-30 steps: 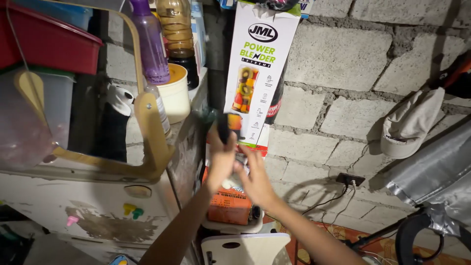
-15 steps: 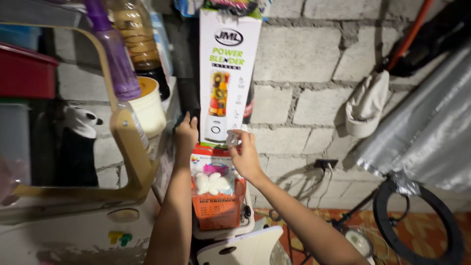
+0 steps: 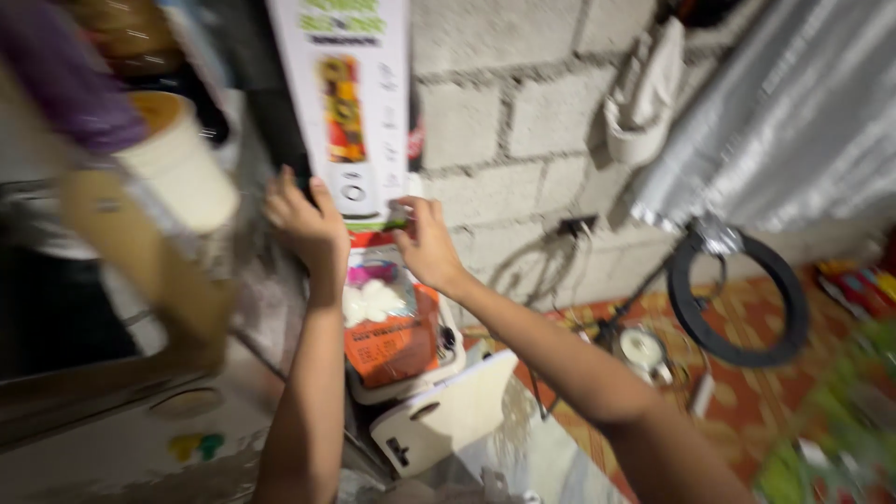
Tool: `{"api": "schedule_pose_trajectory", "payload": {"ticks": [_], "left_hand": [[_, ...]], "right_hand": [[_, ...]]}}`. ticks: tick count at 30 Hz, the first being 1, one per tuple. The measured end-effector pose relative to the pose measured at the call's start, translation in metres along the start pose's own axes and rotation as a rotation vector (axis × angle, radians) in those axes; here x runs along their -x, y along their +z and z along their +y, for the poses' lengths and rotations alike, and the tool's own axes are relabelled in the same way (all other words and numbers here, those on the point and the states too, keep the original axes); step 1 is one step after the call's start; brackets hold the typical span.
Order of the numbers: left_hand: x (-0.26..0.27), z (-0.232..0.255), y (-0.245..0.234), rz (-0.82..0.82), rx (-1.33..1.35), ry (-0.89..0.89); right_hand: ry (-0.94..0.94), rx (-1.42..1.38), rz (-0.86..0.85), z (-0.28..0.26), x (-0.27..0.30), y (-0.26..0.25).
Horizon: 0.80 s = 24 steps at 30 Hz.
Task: The person fills several baby bottles with water using a manual pump attached to a large water jug. They pick up each bottle, pump water into it, and place it back on a nearby table. The process is repeated for multiple bottles of different colors.
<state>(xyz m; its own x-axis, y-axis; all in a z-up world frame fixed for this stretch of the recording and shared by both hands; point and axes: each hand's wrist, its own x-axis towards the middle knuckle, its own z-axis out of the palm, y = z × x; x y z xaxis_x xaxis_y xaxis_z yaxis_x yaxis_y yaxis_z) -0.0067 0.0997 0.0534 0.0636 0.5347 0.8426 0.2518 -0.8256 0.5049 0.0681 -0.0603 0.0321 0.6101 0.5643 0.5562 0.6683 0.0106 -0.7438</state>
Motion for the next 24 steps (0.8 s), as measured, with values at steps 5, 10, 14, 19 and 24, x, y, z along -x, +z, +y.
{"api": "schedule_pose_trajectory", "payload": {"ticks": [5, 10, 14, 19, 24], "left_hand": [[0.045, 0.068, -0.025, -0.035, 0.129, 0.261], [0.082, 0.118, -0.013, -0.432, 0.561, 0.388], [0.121, 0.144, 0.011, -0.704, 0.836, 0.351], [0.180, 0.174, 0.023, -1.069, 1.075, 0.270], [0.237, 0.209, 0.023, -1.357, 1.107, 0.414]], "right_hand": [[-0.175, 0.119, -0.275, 0.013, 0.006, -0.052], [-0.159, 0.302, -0.648, -0.007, 0.034, -0.133], [0.107, 0.379, -0.727, -0.032, 0.070, -0.193], [0.187, 0.341, -0.488, -0.039, 0.124, -0.247], [0.342, 0.249, -0.207, -0.030, 0.198, -0.286]]}}
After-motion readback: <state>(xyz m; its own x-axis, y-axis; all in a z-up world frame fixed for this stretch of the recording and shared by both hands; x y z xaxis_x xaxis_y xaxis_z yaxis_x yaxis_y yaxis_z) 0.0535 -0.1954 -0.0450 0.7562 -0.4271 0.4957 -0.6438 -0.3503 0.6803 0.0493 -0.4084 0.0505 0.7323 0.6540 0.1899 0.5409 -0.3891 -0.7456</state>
